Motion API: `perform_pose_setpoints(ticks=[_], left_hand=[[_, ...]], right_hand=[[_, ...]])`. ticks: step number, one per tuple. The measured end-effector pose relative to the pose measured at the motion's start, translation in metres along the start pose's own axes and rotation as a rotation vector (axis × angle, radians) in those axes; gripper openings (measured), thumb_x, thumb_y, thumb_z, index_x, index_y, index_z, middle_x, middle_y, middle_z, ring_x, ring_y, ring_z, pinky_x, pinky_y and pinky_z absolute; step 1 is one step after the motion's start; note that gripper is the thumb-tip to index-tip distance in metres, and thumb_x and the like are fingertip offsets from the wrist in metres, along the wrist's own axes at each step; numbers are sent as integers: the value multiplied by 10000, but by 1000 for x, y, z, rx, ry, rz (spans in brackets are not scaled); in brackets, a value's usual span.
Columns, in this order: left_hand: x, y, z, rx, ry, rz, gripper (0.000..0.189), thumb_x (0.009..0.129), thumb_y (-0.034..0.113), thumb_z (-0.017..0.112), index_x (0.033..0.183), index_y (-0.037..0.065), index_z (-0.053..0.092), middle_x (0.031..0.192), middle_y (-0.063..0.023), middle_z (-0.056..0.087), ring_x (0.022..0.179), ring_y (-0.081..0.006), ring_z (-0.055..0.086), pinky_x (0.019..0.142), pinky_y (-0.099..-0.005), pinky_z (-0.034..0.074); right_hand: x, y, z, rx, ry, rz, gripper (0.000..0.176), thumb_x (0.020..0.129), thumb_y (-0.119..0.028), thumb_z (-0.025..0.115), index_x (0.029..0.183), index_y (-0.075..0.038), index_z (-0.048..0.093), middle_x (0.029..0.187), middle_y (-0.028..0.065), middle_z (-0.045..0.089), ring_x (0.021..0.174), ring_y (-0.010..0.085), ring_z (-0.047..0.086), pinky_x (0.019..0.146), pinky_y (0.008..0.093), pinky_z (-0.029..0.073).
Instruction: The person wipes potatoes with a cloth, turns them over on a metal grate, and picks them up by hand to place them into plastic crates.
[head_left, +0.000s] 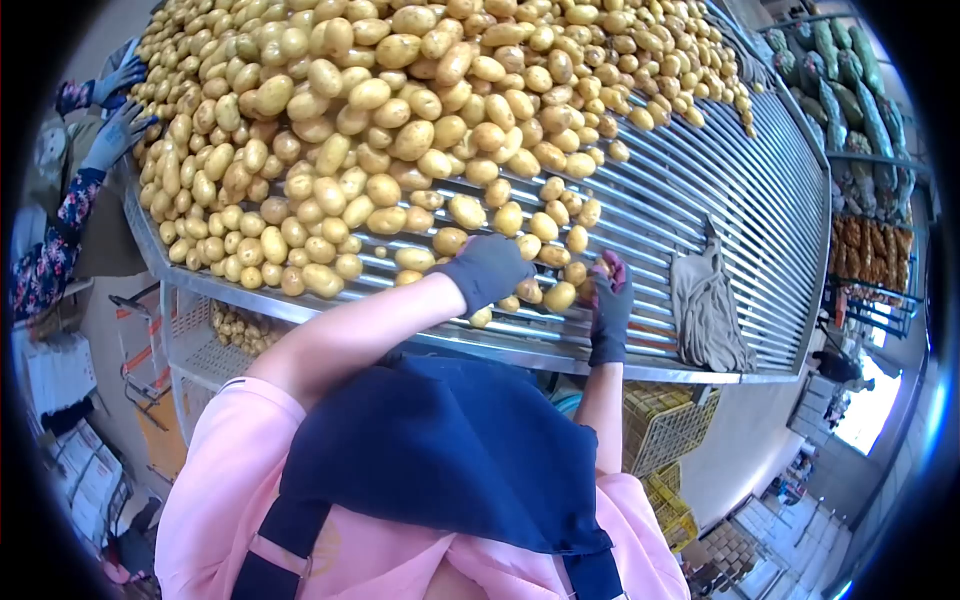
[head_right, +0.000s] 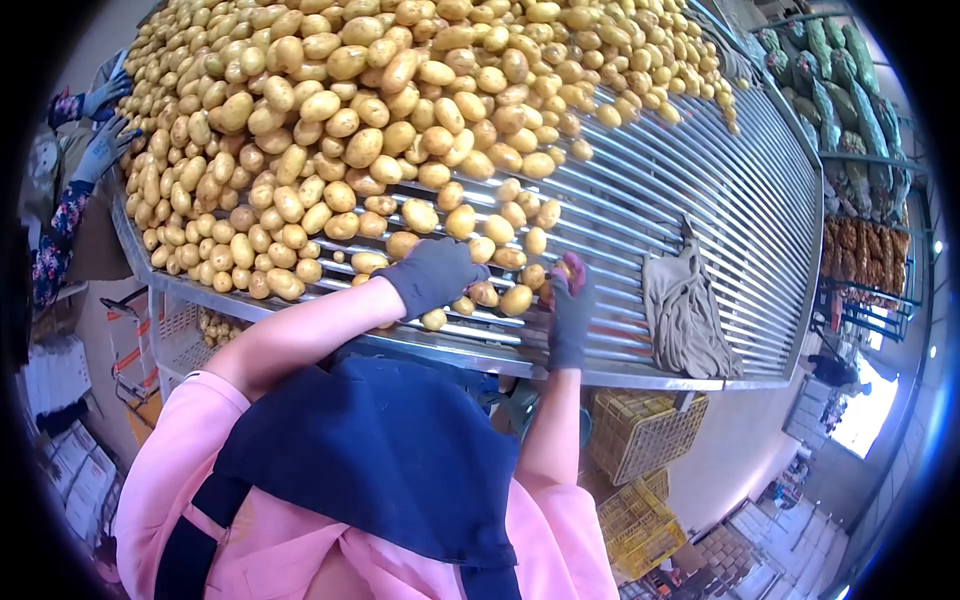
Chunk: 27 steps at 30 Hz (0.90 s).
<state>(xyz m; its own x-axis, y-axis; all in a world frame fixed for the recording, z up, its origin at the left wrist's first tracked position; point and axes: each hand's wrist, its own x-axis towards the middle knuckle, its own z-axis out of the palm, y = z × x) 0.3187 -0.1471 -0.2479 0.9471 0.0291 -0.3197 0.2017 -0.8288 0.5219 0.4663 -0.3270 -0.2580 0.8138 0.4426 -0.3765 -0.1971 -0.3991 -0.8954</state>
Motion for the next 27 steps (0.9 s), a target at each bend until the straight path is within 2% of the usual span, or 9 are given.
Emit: perform_pose_setpoints(ticks=[7,11,13,18,20,21,24,25,27], left_hand=[[-20,-9,-4,-313,277,-17,229,854,218,529,1055,184,633,900,-112,595,836,-278,603,688,-397,502],[-15,16,-17,-269,262,111,258,859,242,536,1098,193,618,961,-104,596,855,-269,618,700,-404,504],[-2,29,-7,-17,-46,-3,284,861,277,549,1127,196,606,974,-91,603,872,-262,630,693,-405,507],[3,15,13,-65,27,22,339,866,329,561,1144,140,606,900,-123,623,882,-276,637,728,-373,507],[-7,1,20,-527,334,91,346,869,331,574,1116,91,610,931,-120,633,814,-243,649,706,-338,513],[-23,5,-24,-1024,-68,-114,378,875,390,562,1091,82,604,985,-96,651,837,-227,651,752,-340,508],[-43,-27,3,-2260,-70,59,479,914,463,473,1210,87,505,1176,-107,558,1053,-283,562,899,-444,476],[-58,-23,-18,-2583,-32,137,495,918,473,456,1226,87,482,1227,-106,528,1085,-312,542,923,-479,460],[-89,-28,-25,-2415,310,193,456,924,483,435,1154,96,513,1274,-125,488,1169,-329,474,916,-550,445]], right_hand=[[-1,-14,7,68,32,-121,422,894,-135,575,1282,-29,449,1159,52,534,1025,113,500,891,254,414],[-7,-40,20,112,-8,-155,437,892,-136,578,1285,-9,438,1150,53,535,971,112,526,820,253,461],[-18,-58,34,113,-52,-77,407,876,-138,590,1245,-10,476,1160,74,531,1050,147,505,924,277,409],[-19,-42,38,-101,-140,-35,428,898,-134,572,1282,11,446,1164,80,534,1000,134,545,838,241,463],[-18,-45,39,-24,-125,-78,409,905,-126,565,1279,1,459,1155,77,541,981,127,559,813,221,469],[-16,-45,42,-20,-124,-81,409,905,-126,565,1279,1,459,1155,77,541,981,127,559,813,221,469],[-37,-77,61,-168,-93,-242,426,887,-108,587,1289,-30,469,1198,104,557,1078,177,545,895,283,461],[-41,-78,77,-278,-200,-543,419,866,-110,614,1269,-76,503,1185,122,561,1050,179,563,884,303,469],[-57,-97,107,-388,-364,-592,385,851,-118,631,1227,-118,547,1125,119,583,977,198,589,842,325,487]])
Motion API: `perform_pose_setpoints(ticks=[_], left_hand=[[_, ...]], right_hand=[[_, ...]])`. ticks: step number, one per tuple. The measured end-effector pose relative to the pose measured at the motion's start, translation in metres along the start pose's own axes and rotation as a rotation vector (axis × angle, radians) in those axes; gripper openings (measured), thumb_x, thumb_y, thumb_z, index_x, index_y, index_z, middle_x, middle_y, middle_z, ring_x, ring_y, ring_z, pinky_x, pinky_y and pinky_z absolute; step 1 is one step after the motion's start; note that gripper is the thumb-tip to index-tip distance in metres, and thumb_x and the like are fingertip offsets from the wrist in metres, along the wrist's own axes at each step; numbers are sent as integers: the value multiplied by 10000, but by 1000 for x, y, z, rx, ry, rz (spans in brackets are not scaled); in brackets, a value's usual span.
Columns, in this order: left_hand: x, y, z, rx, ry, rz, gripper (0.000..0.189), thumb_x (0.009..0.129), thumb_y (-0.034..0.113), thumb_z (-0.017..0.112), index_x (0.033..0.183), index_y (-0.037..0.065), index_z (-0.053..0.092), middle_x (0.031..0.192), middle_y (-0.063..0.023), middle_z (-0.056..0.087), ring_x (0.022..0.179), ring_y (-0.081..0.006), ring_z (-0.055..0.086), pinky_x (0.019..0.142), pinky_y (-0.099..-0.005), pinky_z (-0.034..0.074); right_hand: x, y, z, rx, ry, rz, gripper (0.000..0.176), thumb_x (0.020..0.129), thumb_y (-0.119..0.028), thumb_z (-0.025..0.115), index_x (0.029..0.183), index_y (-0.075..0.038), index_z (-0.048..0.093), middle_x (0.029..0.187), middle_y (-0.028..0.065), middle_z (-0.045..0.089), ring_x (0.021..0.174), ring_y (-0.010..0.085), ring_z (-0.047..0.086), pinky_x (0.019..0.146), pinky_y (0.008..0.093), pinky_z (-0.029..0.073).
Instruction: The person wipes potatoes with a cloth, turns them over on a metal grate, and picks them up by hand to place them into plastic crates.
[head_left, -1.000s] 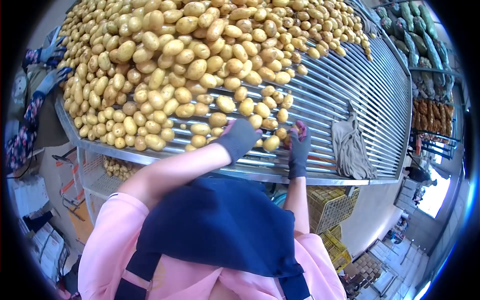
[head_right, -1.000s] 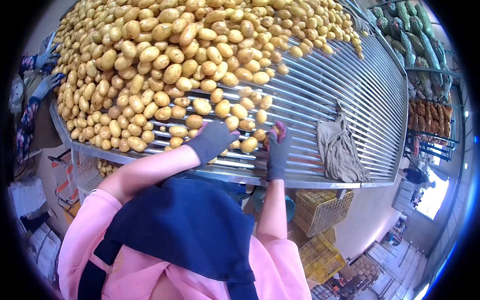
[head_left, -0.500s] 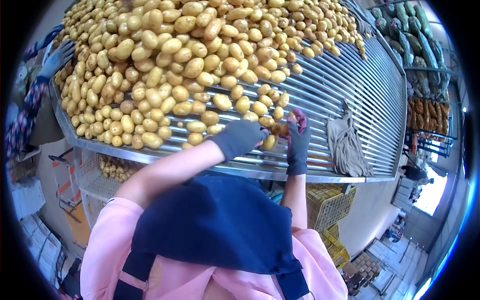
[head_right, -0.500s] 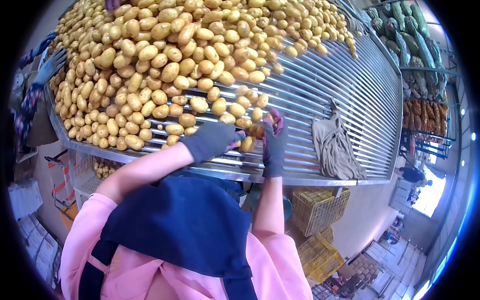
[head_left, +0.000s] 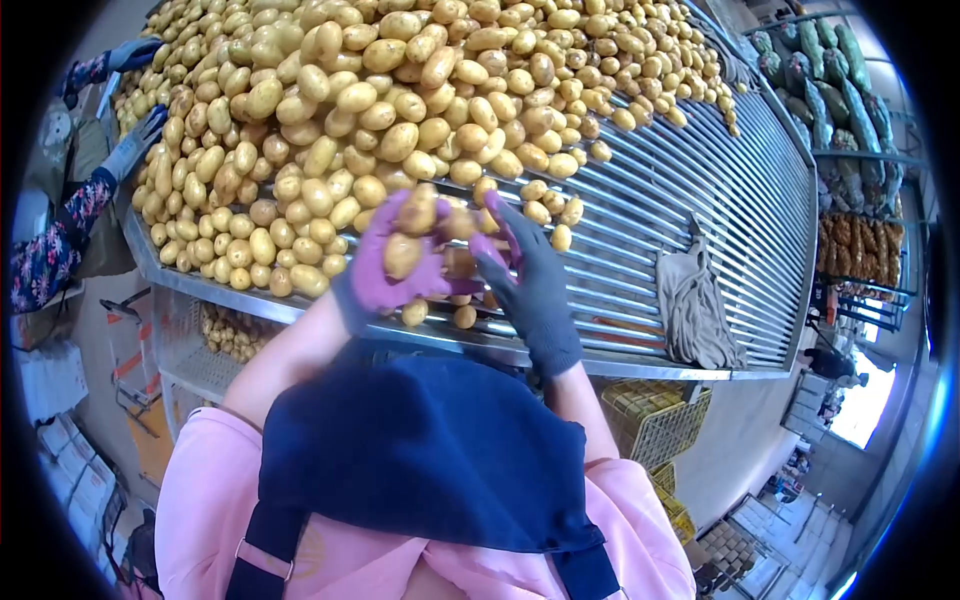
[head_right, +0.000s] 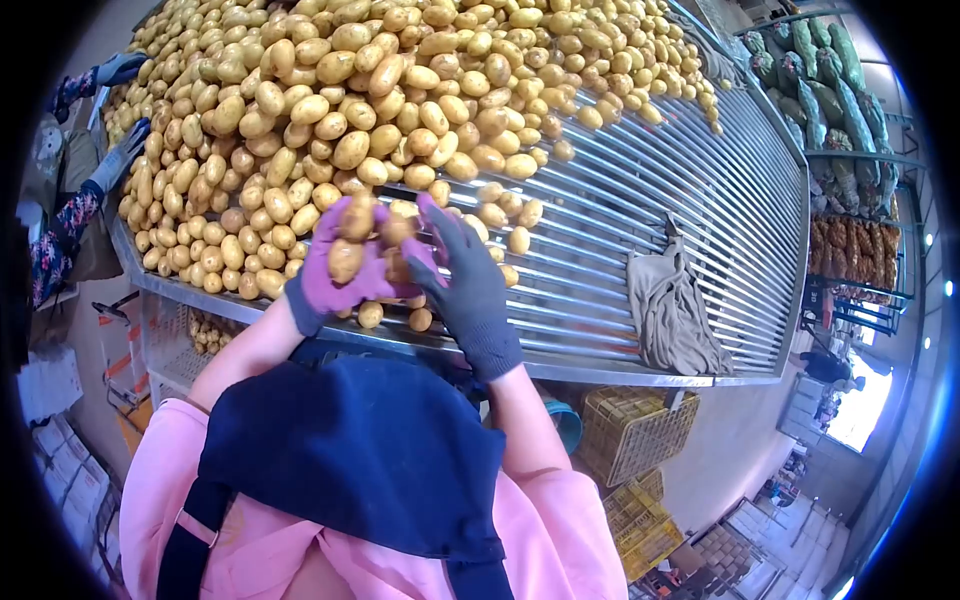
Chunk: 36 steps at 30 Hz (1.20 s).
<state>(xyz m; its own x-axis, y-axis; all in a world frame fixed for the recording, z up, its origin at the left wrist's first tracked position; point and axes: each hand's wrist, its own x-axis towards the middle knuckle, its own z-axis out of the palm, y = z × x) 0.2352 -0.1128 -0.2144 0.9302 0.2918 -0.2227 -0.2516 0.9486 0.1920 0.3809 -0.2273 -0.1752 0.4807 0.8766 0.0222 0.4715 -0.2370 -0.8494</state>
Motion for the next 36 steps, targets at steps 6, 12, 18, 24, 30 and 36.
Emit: perform_pose_setpoints(ticks=[6,12,18,24,30,36], left_hand=[[-144,60,-56,-37,-64,387,428,921,487,434,1142,132,524,1335,-151,423,1206,-378,418,883,-596,439],[-307,82,-67,524,1164,431,447,913,463,475,1140,84,541,1233,-138,504,1095,-231,500,851,-386,455],[-222,85,-59,1404,1412,491,394,867,261,601,1174,15,569,1094,-77,619,976,-159,583,902,-289,426],[-61,29,-12,1795,105,255,214,838,123,601,1043,96,658,1082,-50,639,980,-217,624,822,-321,492],[18,-24,-5,2616,-112,-293,185,861,196,518,989,179,650,906,-12,634,832,-225,662,688,-394,512],[21,-26,-3,2504,-30,-334,185,879,216,510,975,113,630,858,-69,659,790,-246,671,685,-410,513]], right_hand=[[68,64,-36,-677,-10,43,272,864,-207,580,1128,-152,615,935,118,624,801,299,619,696,394,493],[80,103,-10,-891,-122,-87,245,804,-203,644,1016,-81,637,899,148,627,790,329,609,699,415,492],[82,85,-20,-479,6,-28,90,739,-92,634,821,-60,613,774,119,621,735,336,576,693,422,471],[-9,26,-10,-608,-650,-33,381,756,-172,670,1131,-165,600,1031,87,614,840,277,631,709,382,515],[-59,44,24,-441,-493,291,498,810,-158,602,1292,-173,478,1152,108,530,968,300,589,785,382,496],[-48,43,26,-236,-370,243,473,817,-171,609,1270,-126,481,1185,134,512,1026,338,540,871,418,452]])
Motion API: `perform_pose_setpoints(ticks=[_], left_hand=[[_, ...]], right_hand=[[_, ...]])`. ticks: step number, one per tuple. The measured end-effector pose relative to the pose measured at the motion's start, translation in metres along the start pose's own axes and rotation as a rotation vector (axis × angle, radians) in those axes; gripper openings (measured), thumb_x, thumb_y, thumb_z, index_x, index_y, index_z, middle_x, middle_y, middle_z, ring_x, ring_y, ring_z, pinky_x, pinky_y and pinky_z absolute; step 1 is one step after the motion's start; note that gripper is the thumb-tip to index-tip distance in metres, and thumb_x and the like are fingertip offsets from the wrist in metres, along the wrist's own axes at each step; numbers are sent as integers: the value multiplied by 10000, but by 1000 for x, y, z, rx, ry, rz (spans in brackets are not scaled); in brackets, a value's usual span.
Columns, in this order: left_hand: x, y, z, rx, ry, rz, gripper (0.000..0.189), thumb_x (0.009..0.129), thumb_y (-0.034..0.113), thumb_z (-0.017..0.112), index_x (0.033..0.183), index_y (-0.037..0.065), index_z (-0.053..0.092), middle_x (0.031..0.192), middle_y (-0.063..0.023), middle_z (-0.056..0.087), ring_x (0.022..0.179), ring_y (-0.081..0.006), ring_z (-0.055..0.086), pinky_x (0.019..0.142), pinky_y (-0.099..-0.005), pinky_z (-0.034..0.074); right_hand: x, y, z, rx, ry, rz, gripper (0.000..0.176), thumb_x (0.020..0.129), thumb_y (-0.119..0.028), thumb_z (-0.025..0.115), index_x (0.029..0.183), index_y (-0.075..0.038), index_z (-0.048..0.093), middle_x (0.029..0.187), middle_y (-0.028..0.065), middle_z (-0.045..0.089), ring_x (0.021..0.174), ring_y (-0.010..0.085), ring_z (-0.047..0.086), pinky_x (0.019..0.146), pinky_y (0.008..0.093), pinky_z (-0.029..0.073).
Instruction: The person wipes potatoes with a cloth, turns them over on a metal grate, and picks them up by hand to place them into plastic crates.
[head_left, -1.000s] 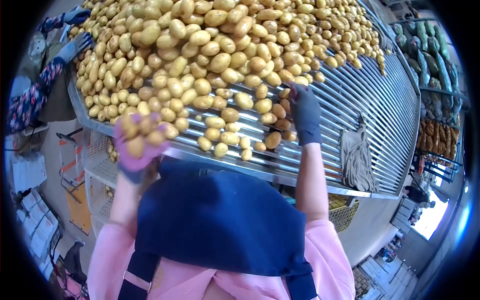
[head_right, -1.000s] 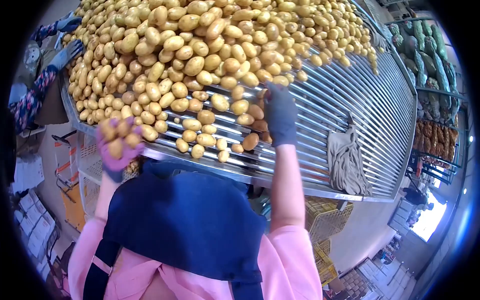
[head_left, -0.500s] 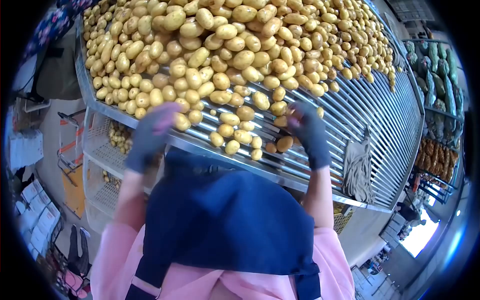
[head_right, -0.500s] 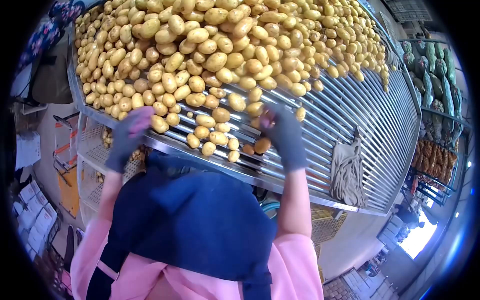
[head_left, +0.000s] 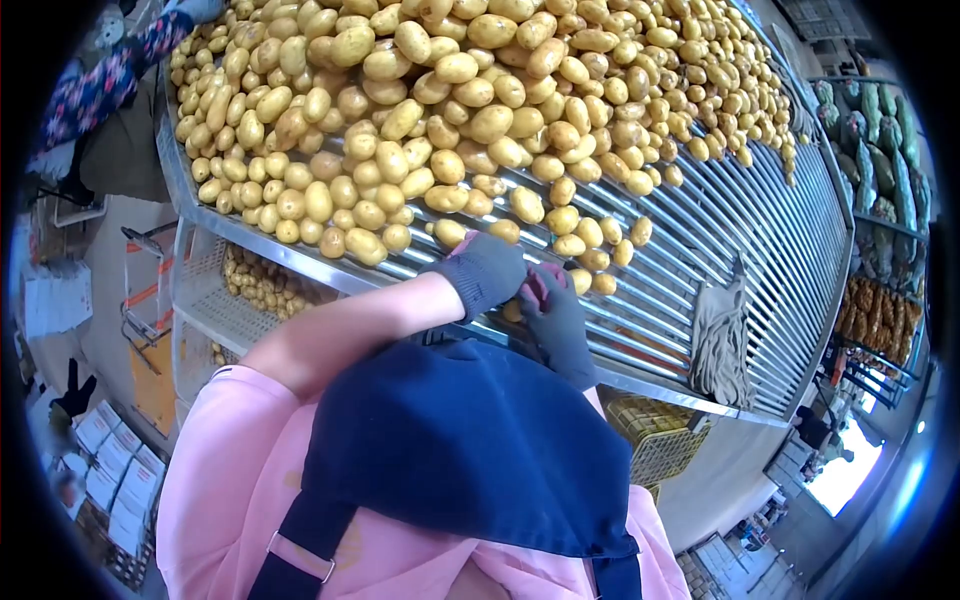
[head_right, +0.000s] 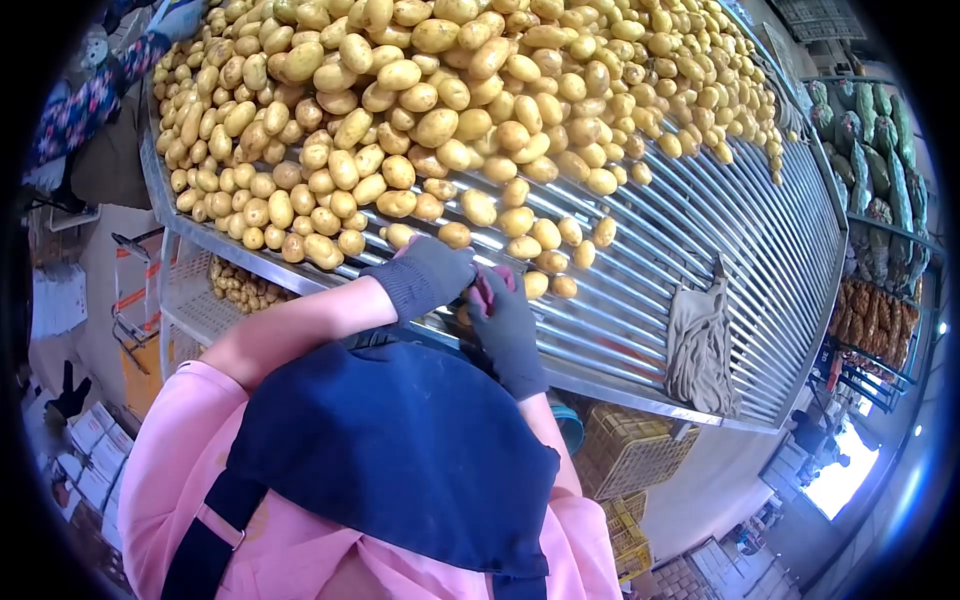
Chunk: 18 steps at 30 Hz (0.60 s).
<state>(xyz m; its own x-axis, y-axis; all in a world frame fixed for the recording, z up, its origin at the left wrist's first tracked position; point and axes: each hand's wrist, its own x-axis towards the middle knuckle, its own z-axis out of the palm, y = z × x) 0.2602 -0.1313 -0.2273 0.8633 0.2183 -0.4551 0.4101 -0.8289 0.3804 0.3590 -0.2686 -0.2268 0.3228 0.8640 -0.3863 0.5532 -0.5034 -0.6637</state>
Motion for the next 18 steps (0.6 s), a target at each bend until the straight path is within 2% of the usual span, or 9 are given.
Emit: perform_pose_setpoints(ticks=[2,3,4,6,7,10,12,15,18], left_hand=[[0,-11,-3,-149,-48,59,210,875,238,520,999,98,614,854,-103,667,783,-275,667,678,-414,508],[2,-17,-7,-374,-121,-54,244,856,264,552,1015,83,592,846,-123,668,791,-312,656,682,-427,500],[0,-20,-4,-373,-116,-88,244,856,264,552,1015,83,592,846,-123,668,791,-312,656,682,-427,500],[-6,-21,8,-355,132,-66,277,853,283,557,1039,78,562,850,-133,665,791,-335,649,685,-437,494],[-8,-20,10,-373,163,-89,306,845,293,564,1058,75,544,842,-148,660,785,-337,648,676,-441,497],[-9,-13,2,-346,109,-178,306,850,258,555,1091,73,518,848,-149,661,792,-332,652,669,-444,506],[-6,-9,-3,-274,79,-206,273,848,222,554,1067,60,569,873,-140,664,817,-318,660,678,-437,521],[1,-14,-4,-227,-55,-125,213,839,183,554,979,74,674,941,-128,662,849,-295,665,705,-410,534],[-1,-16,-7,-267,54,-72,213,836,182,553,989,88,667,963,-120,662,868,-298,662,689,-414,530]], right_hand=[[7,-19,9,-204,33,37,508,793,-187,657,1263,-133,473,1218,131,492,1034,350,538,860,432,454],[13,-11,17,-194,79,-76,536,765,-200,698,1246,-139,470,1218,135,482,1029,357,543,826,450,466],[17,-4,22,-182,63,-103,536,765,-200,698,1246,-139,470,1218,135,482,1029,357,543,826,450,466],[21,2,25,-96,-17,10,488,747,-178,711,1179,-112,493,1164,147,497,994,358,558,785,450,478],[20,-1,23,-222,15,-46,542,704,-206,747,1175,-85,505,1107,151,522,966,357,567,777,422,480],[21,-6,21,-283,-19,2,533,701,-210,752,1161,-85,513,1087,151,525,966,355,567,756,420,477],[21,-7,17,-300,-24,-24,498,693,-198,753,1125,-79,536,1080,145,522,972,342,568,775,410,479],[19,-19,0,-50,-34,-53,355,718,-138,709,1026,-53,553,1085,130,505,1022,290,529,862,360,448],[28,16,1,151,-39,-106,338,725,-145,712,1008,-43,556,1110,117,512,1055,277,515,906,352,419]])
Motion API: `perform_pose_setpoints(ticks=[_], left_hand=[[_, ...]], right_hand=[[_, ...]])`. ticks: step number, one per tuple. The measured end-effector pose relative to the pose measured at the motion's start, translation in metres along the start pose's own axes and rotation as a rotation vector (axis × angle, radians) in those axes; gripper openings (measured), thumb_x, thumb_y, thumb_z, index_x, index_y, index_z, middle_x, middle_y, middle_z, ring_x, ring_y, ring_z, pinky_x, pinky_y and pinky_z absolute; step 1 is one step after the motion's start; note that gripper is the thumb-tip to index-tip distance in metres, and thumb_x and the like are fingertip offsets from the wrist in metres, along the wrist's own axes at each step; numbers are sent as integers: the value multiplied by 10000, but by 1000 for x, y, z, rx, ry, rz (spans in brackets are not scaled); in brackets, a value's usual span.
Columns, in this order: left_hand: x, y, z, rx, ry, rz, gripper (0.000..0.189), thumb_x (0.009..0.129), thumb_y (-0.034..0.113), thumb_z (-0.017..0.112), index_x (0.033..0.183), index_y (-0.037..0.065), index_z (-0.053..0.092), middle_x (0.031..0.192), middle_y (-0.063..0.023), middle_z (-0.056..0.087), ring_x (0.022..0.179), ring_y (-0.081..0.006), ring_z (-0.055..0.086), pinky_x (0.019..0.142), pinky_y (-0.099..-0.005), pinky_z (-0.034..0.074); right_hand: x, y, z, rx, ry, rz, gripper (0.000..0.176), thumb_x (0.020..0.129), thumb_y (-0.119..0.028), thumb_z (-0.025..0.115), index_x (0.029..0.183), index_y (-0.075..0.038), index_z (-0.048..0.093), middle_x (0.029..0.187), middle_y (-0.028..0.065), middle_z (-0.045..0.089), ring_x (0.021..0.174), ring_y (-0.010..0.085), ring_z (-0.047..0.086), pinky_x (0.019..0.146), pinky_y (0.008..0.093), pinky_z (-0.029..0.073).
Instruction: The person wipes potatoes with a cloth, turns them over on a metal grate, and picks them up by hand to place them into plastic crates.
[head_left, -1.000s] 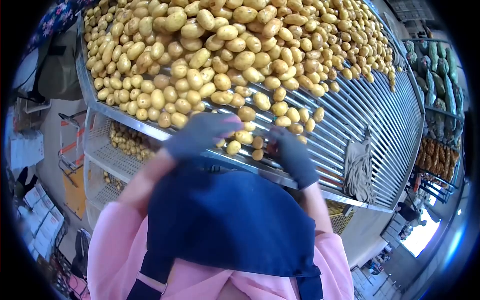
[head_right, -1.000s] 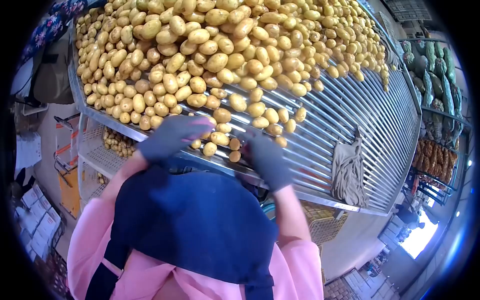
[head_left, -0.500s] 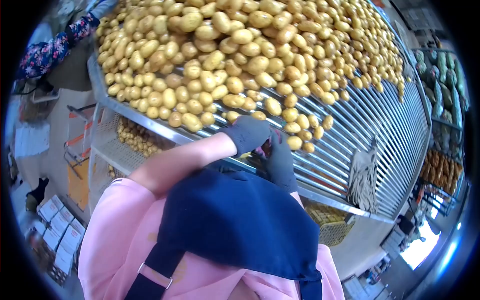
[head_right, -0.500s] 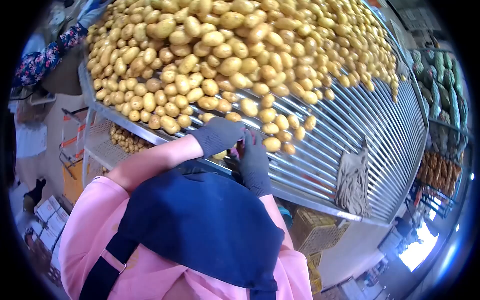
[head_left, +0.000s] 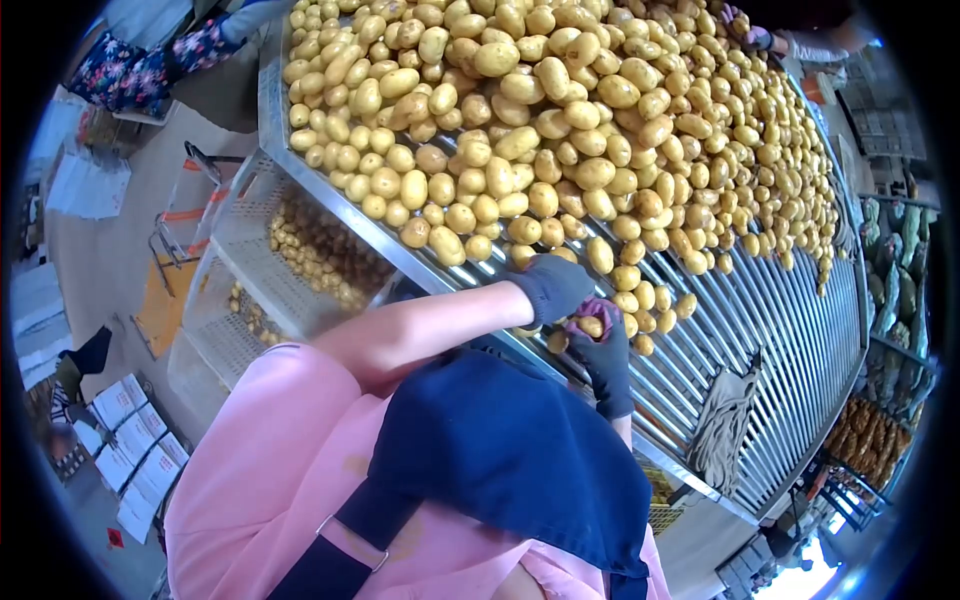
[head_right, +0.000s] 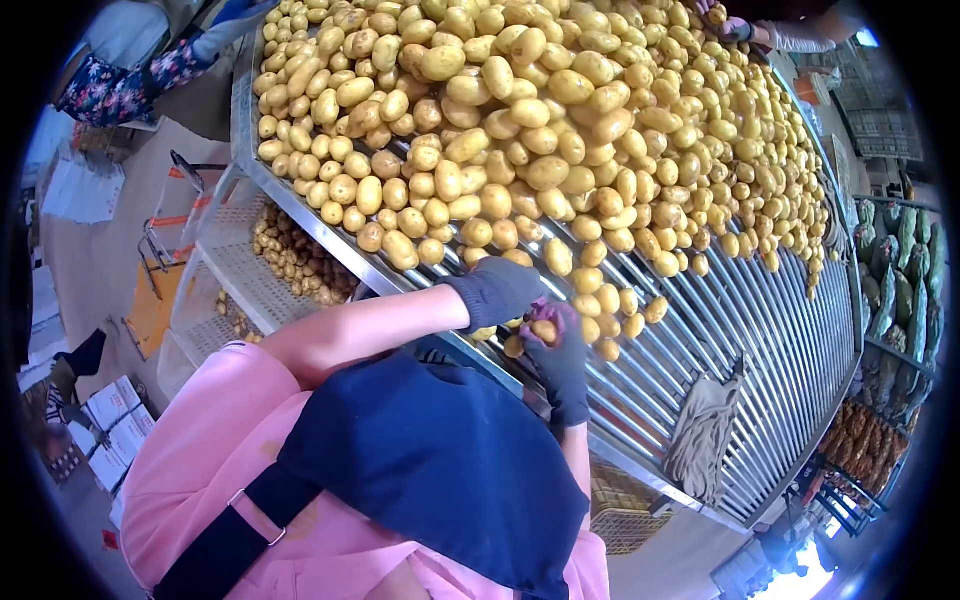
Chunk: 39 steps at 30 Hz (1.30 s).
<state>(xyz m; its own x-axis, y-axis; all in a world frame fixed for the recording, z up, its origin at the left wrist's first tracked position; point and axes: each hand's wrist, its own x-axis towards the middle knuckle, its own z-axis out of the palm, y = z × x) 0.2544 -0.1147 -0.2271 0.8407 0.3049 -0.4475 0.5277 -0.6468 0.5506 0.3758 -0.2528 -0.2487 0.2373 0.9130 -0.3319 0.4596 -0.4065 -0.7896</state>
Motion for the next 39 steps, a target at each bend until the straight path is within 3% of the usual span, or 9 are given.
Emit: perform_pose_setpoints(ticks=[4,5,8,14,16,19,22,29,39], left_hand=[[-8,-16,9,-872,315,225,296,837,128,539,1123,101,610,849,-44,598,792,-153,614,659,-333,510],[-15,-17,1,-1404,-12,46,338,871,99,495,1206,91,545,913,-13,543,830,-100,553,686,-284,499],[-22,-20,8,-2298,-20,199,314,904,159,487,1209,84,507,1173,-76,512,966,-191,593,856,-376,512],[-89,-32,-5,-2186,185,267,421,956,444,371,1190,118,496,1129,-97,561,1005,-247,586,770,-483,541],[-103,-42,19,-2081,545,244,404,955,417,390,1199,110,484,1181,-105,536,1042,-279,569,843,-481,514],[-134,-67,44,-2603,365,499,398,943,387,439,1220,104,476,1162,-111,560,1068,-316,562,920,-486,468],[-167,-83,59,-2699,560,309,362,939,385,455,1125,106,591,1162,-120,561,1093,-355,529,967,-542,415],[-212,-98,68,-2665,710,444,422,962,411,382,1119,107,629,1206,-93,558,1238,-365,422,1030,-561,337],[-210,-113,78,-2727,911,489,358,933,371,457,985,84,665,1125,-93,602,1167,-318,479,999,-496,383]], right_hand=[[2,-12,-20,-6,159,-79,307,708,-122,726,965,-54,571,1102,109,521,1065,271,502,940,370,394],[1,-24,-24,7,199,-49,318,687,-105,729,962,-55,578,1094,121,525,1072,283,497,937,394,394],[9,-100,-30,-340,145,-376,410,671,-92,738,1046,-78,570,1142,138,514,1077,315,504,901,396,435],[32,-183,-6,-473,-411,-499,442,787,-165,667,1205,-129,526,1230,150,483,996,329,580,775,396,511],[43,-196,1,-503,-335,-571,408,805,-182,645,1194,-129,533,1183,138,512,971,318,589,762,391,511],[85,-199,31,-546,-248,-755,231,839,-169,563,1062,-109,568,951,88,591,841,289,610,681,388,507],[125,-179,89,-740,-473,-986,166,827,-114,530,982,-98,588,885,86,605,795,273,613,646,390,503],[116,-161,141,-1172,-577,-597,182,802,-206,559,929,-116,653,794,112,654,757,285,657,608,419,511],[122,-181,163,-820,-369,-843,123,809,-137,546,894,-77,610,788,118,640,709,290,645,586,420,507]])
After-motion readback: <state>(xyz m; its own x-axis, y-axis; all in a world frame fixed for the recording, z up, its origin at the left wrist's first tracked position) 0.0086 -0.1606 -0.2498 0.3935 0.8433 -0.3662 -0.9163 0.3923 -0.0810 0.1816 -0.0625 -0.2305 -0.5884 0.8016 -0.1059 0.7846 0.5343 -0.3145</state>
